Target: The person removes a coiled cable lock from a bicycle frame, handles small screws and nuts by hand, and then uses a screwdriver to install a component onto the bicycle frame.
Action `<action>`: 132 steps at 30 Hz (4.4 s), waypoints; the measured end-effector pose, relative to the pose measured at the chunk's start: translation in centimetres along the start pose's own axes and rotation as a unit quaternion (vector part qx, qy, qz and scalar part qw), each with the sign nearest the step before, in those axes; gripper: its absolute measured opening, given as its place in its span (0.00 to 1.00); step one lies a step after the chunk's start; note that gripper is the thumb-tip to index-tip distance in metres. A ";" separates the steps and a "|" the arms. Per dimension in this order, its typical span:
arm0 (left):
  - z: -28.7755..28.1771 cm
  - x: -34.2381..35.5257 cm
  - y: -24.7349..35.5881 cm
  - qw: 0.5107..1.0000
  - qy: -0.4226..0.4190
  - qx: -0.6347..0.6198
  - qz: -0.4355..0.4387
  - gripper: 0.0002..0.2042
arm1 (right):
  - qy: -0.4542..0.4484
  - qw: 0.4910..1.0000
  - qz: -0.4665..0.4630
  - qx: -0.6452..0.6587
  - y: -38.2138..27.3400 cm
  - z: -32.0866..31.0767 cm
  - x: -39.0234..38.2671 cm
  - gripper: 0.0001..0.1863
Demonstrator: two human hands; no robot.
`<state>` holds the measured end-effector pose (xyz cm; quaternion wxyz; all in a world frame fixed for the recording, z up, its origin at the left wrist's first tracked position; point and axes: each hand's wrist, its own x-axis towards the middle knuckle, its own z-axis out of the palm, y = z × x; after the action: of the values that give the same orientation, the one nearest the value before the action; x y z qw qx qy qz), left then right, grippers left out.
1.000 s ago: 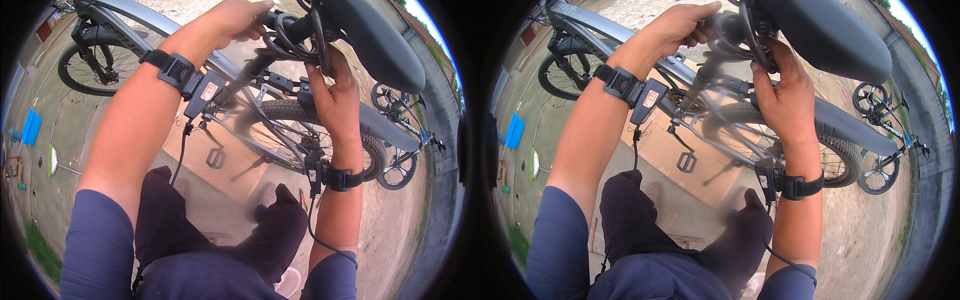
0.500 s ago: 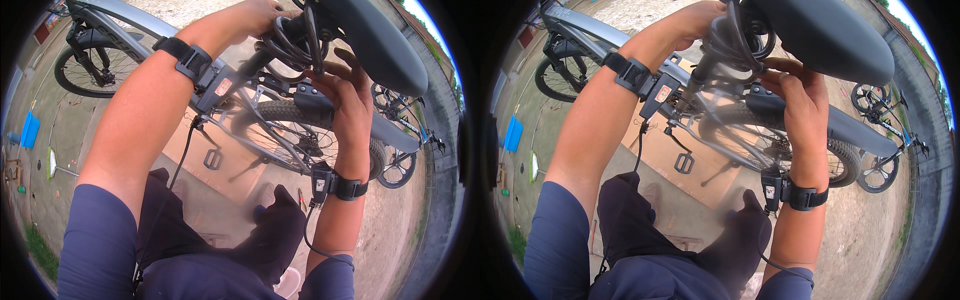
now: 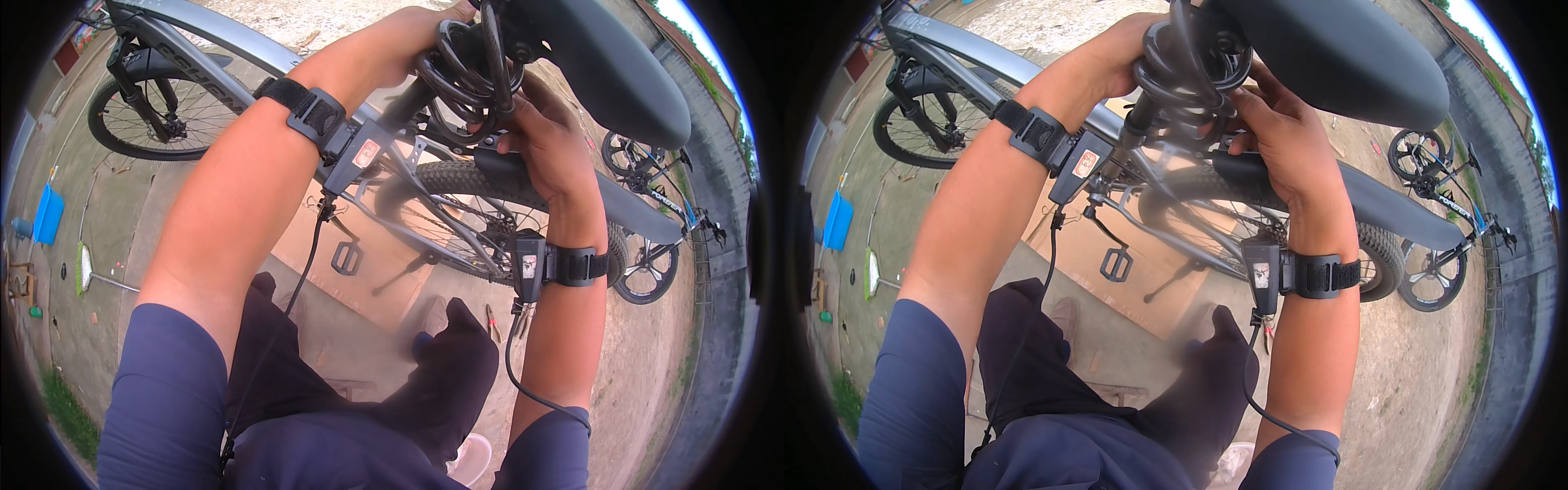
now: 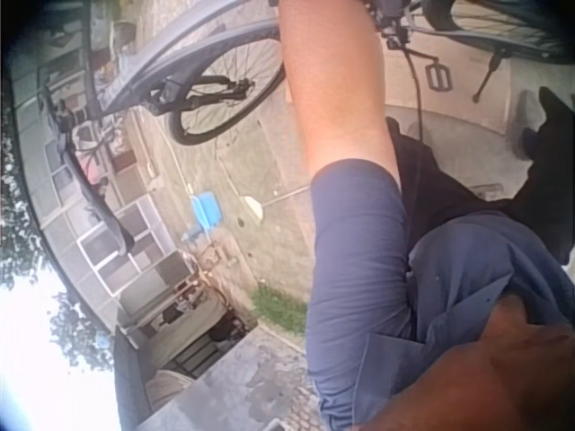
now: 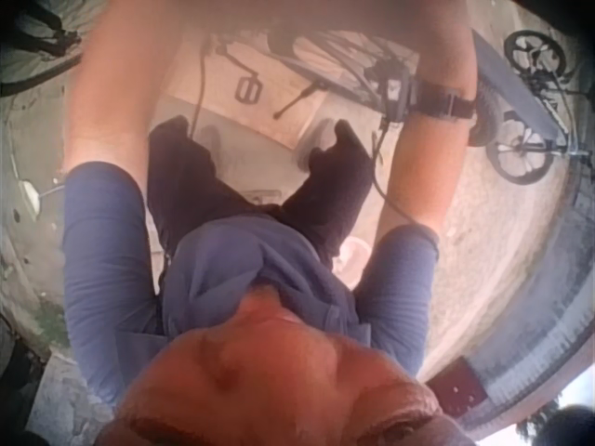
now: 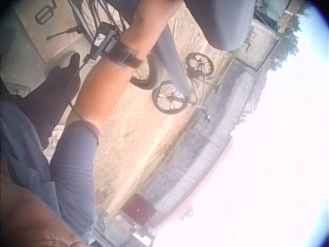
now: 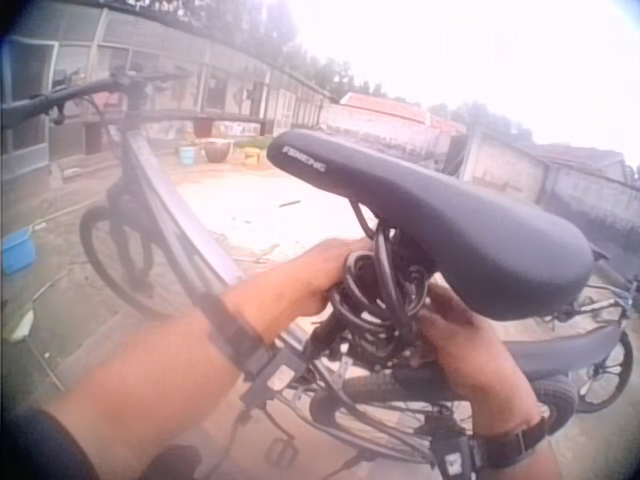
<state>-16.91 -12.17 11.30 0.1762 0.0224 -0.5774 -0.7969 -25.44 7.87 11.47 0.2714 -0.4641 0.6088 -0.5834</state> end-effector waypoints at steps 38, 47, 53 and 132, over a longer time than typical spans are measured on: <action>2.0 -11.4 -4.2 0.934 0.249 -0.220 0.133 0.16 | 0.194 0.958 -0.130 -0.166 1.8 6.5 -4.6 0.12; -1.6 -5.4 0.1 0.992 0.119 -0.030 0.007 0.16 | 0.178 0.982 -0.015 0.064 0.8 2.9 2.7 0.16; -1.9 -2.1 1.4 0.996 0.056 0.072 -0.018 0.13 | 0.106 0.992 -0.002 0.071 1.0 1.0 5.3 0.09; 4.3 -14.5 -3.2 0.953 0.199 0.167 0.156 0.25 | 0.153 0.985 -0.080 0.002 -2.2 6.0 -2.8 0.12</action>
<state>-5.21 -2.93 7.33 0.4038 0.1195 -0.6516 -0.6309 -18.43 7.86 11.94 0.1288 -0.4162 0.6032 -0.6681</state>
